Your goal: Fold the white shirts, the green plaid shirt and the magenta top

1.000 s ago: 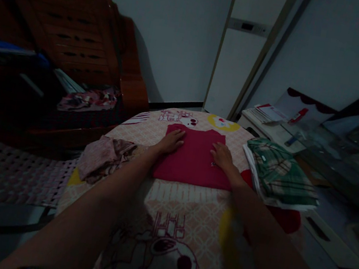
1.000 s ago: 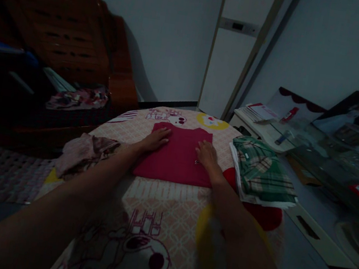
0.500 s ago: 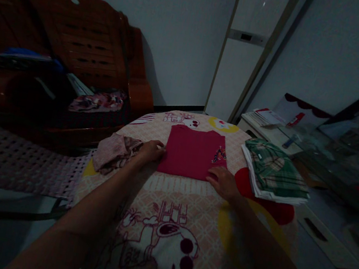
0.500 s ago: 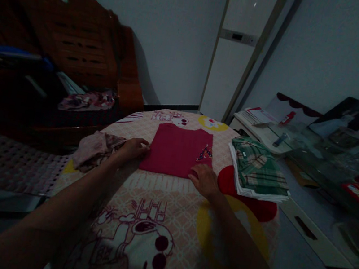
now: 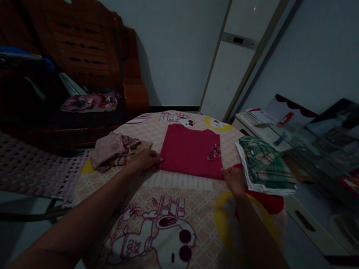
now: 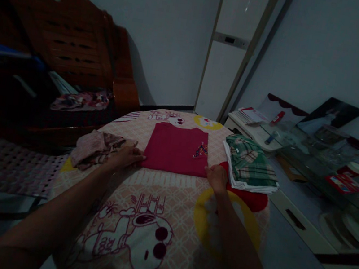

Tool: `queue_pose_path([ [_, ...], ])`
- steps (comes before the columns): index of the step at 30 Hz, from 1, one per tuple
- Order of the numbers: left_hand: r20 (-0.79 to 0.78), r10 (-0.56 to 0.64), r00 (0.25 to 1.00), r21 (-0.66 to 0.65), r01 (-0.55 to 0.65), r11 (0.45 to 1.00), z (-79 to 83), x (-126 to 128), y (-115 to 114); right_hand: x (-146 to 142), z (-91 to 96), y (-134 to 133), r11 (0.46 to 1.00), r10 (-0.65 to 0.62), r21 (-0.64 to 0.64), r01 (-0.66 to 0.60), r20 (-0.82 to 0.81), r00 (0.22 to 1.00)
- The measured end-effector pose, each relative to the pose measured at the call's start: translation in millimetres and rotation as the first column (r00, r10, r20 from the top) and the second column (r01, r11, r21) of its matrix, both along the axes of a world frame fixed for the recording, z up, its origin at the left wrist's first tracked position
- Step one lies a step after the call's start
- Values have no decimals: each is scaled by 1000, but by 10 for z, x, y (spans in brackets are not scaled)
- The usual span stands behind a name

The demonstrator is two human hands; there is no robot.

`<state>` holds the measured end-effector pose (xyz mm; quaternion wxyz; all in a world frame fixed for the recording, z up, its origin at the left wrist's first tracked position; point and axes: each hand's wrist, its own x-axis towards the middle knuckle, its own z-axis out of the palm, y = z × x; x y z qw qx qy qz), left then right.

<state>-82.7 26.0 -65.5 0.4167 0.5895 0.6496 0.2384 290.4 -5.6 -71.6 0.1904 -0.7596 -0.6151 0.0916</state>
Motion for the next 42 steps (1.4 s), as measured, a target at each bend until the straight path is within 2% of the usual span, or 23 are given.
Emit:
queue_pose_path([
  [3, -42, 24, 999, 46, -22, 999, 42, 31, -56, -4, -5, -6, 1000, -5, -6, 5, -21, 1000],
  [6, -127, 58, 990, 193, -33, 981, 48, 31, -80, -8, -22, -16, 997, -30, 68, 35, -74, 997],
  [8, -145, 71, 987, 285, -27, 958, 44, 24, -72, -11, -31, -15, 988, -27, 146, 50, -152, 988],
  [10, -85, 60, 995, 322, -30, 946, 41, 21, -57, -20, -30, -10, 976, 2, 210, 61, -285, 958],
  [12, 14, 30, 999, 297, -32, 954, 37, 26, -47, -37, -18, -11, 970, 31, 228, 82, -455, 890],
  [14, 96, 11, 995, 233, -33, 972, 36, 36, -52, -60, 1, -26, 980, 27, 174, 99, -606, 795],
  [16, 133, 3, 991, 176, -26, 984, 38, 49, -72, -80, 21, -55, 992, 6, 97, 85, -692, 722],
  [19, 105, -19, 994, 134, 5, 991, 44, 69, -111, -95, 47, -105, 999, 8, 40, 31, -731, 682],
  [22, 17, -45, 999, 170, 41, 985, 45, 90, -129, -97, 70, -128, 1000, 20, 28, 0, -729, 685],
  [26, -239, 8, 971, 281, 61, 958, 53, 95, -115, -107, 73, -107, 998, -35, 14, 61, -678, 734],
  [30, -406, -5, 914, 248, 115, 962, 75, 51, -115, -86, 38, -74, 996, -86, -53, 67, -590, 802],
  [32, -456, -28, 890, 231, 149, 962, 99, 20, -131, -55, 31, -71, 998, -64, -28, 57, -467, 882],
  [35, -521, 35, 853, 316, 155, 936, 154, -2, -168, -24, 50, -99, 994, -11, 103, 25, -133, 991],
  [37, -511, -18, 859, 383, 247, 890, 185, 17, -195, -41, 64, -139, 977, 111, 179, -118, 46, 993],
  [38, -499, -108, 860, 399, 338, 852, 190, 38, -209, -63, 62, -161, 953, 211, 197, -228, 104, 972],
  [40, -492, -315, 812, 394, 530, 751, 168, 97, -234, -125, 38, -205, 870, 425, 183, -458, 193, 885],
  [42, -526, -414, 743, 377, 640, 670, 111, 164, -253, -194, -11, -236, 786, 557, 126, -605, 279, 782],
])
